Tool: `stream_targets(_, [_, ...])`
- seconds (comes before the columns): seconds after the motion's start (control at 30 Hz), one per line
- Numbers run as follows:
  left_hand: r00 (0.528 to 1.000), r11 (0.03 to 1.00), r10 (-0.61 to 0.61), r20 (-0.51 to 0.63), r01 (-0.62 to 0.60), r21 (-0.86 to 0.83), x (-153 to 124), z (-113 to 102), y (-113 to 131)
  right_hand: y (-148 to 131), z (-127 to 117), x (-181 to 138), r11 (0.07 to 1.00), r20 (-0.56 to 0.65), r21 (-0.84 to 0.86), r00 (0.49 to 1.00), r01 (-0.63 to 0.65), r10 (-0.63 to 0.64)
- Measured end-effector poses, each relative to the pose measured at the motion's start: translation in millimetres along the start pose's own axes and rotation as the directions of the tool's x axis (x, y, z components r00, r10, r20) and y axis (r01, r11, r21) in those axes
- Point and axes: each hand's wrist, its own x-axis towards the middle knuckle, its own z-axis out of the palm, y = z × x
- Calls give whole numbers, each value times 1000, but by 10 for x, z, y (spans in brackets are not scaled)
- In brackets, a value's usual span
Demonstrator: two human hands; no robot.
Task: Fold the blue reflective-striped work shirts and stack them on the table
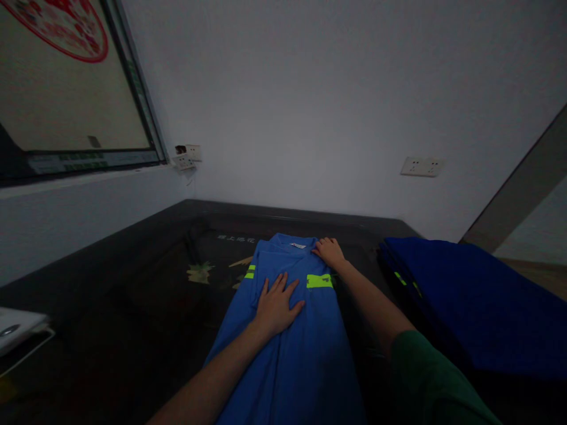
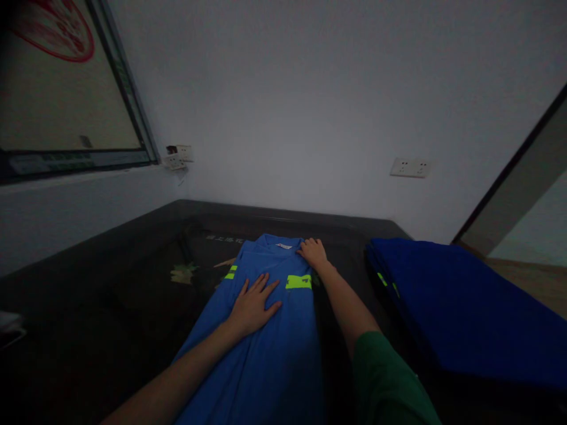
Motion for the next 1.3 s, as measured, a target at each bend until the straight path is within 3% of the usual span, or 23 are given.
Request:
stream_targets(0.17, [1000, 1000, 13, -15, -13, 13, 17, 39, -16, -263, -171, -265, 981, -162, 150, 975, -126, 150])
stream_targets(0.27, [1000, 1000, 15, -6, -15, 18, 25, 36, -16, -545, -154, -554, 978, -75, 191, 992, -84, 99])
stream_targets(0.4, [1000, 1000, 10, 16, -10, 24, 32, 22, 2, -705, -32, -841, 969, 96, 190, 986, -155, 139])
stream_targets(0.7, [1000, 999, 18, 14, -19, 30, 46, 16, -29, -424, 43, -946, 902, 200, 382, 971, -200, 131])
stream_targets(0.87, [990, 990, 134, -52, -135, -27, -29, -265, 204, -54, -21, -716, 865, 54, 468, 983, -182, 177])
stream_targets(0.97, [951, 944, 305, 48, -295, -145, -144, -333, 585, 211, -90, -423, 886, -8, 445, 989, -128, 146])
stream_targets(1.1, [888, 891, 428, 167, -385, -240, -294, -178, 1005, 386, -52, -102, 902, 57, 405, 989, -147, 136])
stream_targets(1.3, [834, 861, 474, 284, -371, -349, -369, -36, 1051, 456, 196, 5, 915, 147, 345, 975, -209, 167])
